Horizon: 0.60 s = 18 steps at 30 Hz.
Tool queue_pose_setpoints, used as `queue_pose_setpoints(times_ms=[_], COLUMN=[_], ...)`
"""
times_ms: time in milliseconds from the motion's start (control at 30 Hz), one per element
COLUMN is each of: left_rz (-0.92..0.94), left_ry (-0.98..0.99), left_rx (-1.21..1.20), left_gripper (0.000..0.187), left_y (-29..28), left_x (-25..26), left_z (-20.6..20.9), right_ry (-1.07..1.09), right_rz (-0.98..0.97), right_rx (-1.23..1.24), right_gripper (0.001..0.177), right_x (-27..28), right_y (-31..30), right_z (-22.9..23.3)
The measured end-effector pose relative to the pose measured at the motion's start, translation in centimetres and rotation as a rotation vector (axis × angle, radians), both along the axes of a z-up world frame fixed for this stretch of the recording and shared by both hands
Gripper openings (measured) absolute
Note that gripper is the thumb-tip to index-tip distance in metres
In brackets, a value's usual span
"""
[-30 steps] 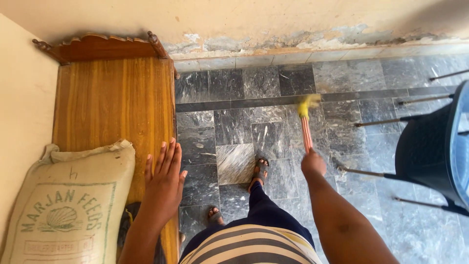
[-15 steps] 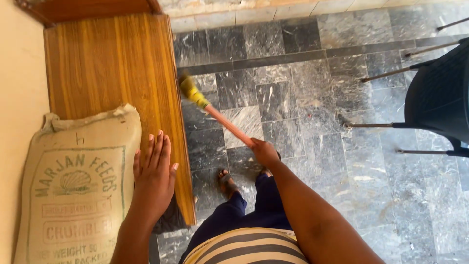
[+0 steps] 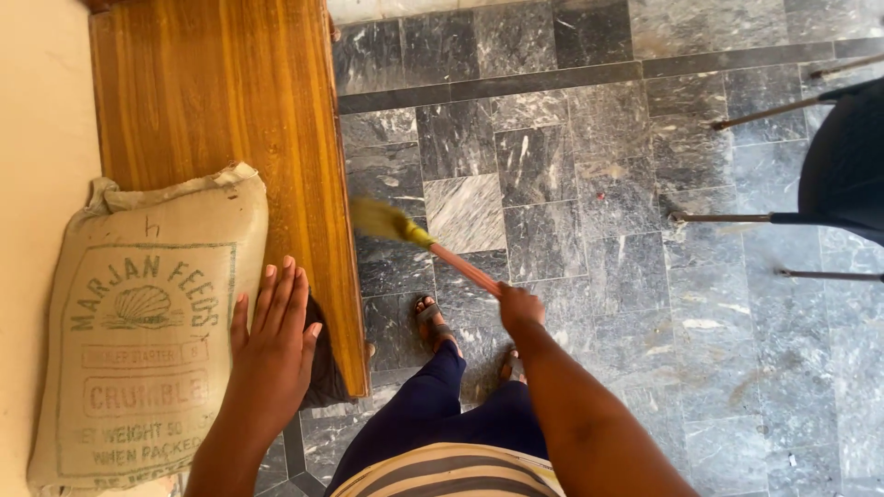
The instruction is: Sweep paper debris and dust from a tiled floor into a pile using a handheld broom.
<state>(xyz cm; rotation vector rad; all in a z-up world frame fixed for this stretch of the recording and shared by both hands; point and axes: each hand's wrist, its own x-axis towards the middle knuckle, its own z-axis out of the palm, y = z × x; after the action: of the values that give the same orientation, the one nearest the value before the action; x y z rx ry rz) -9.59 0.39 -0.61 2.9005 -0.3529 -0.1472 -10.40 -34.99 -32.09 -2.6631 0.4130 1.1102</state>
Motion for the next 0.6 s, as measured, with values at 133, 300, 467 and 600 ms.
queue_pose_setpoints(times_ms=[133,300,467,600], left_rz=[-0.044,-0.094,-0.097,-0.084], left_ry=[-0.021,-0.035,-0.057,-0.082], left_rx=[-0.032,-0.059,-0.032,-0.061], left_gripper=[0.066,0.064,0.064,0.066], left_y=[-3.1,-6.5,-8.5,-9.9], left_x=[-0.3,-1.6,-4.1,-6.2], left_z=[0.6,1.1,1.9,2.3], right_ry=[0.025,-0.051,-0.154,-0.310], right_rz=[-0.240,-0.413,-0.449,-0.465], right_rx=[-0.105,-0.182,-0.248,-0.204], right_gripper=[0.037,0.037,0.036,0.040], right_x=[-2.1,-0.2,2.2,1.6], right_y=[-8.2,-16.0,-19.6,-19.0], right_z=[-1.4,-0.9,-0.8,1.6])
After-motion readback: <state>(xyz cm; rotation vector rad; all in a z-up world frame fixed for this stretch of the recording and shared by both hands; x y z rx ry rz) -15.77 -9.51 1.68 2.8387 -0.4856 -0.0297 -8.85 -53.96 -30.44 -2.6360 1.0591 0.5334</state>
